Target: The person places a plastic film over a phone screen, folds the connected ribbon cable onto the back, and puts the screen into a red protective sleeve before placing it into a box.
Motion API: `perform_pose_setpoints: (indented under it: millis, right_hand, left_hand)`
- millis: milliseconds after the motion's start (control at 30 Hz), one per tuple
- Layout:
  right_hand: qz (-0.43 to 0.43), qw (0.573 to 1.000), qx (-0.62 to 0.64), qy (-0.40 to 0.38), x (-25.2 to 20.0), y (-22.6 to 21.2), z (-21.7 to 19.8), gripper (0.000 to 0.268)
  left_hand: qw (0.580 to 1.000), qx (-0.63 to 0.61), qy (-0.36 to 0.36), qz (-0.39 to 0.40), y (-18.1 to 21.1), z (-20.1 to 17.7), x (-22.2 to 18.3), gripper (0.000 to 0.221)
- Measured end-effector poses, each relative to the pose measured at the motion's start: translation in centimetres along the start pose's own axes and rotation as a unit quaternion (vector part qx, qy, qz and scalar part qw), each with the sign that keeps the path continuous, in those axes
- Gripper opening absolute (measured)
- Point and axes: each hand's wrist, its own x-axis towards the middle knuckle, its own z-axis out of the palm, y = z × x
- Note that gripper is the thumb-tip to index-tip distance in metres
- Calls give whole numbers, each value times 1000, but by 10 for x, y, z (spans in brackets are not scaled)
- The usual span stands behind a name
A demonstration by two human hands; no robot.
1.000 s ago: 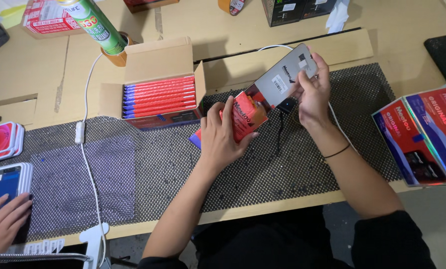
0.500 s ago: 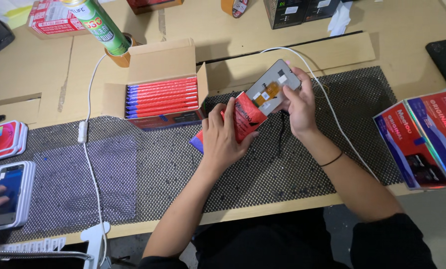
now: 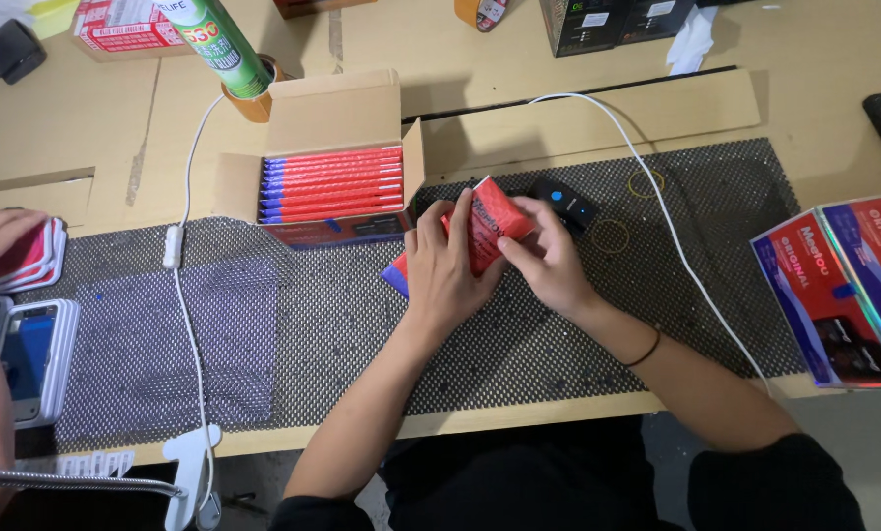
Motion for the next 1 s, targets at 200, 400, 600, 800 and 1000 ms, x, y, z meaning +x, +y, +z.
perform_pose_setpoints:
  millis: [200, 400, 600, 800, 1000]
  right_hand:
    - [-23, 999, 4, 39, -5, -24, 3, 44]
    - [-59, 996, 16, 58, -8, -28, -8, 41]
    - [-69, 996, -15, 52, -18, -32, -9, 42]
    - [-89, 996, -24, -7, -15, -76, -1, 43]
    - [-176, 968, -171, -46, 11, -95, 10, 23]
  left_hand:
    - [1000, -28, 3, 7, 1, -18, 8, 107]
    - [997, -77, -21, 4, -8, -51, 20, 49]
    - [983, -160, -83, -27, -16, -86, 27, 23]
    - [993, -102, -47, 26, -7, -141, 35, 18]
    - [987, -62, 146, 16, -48, -168, 44, 15]
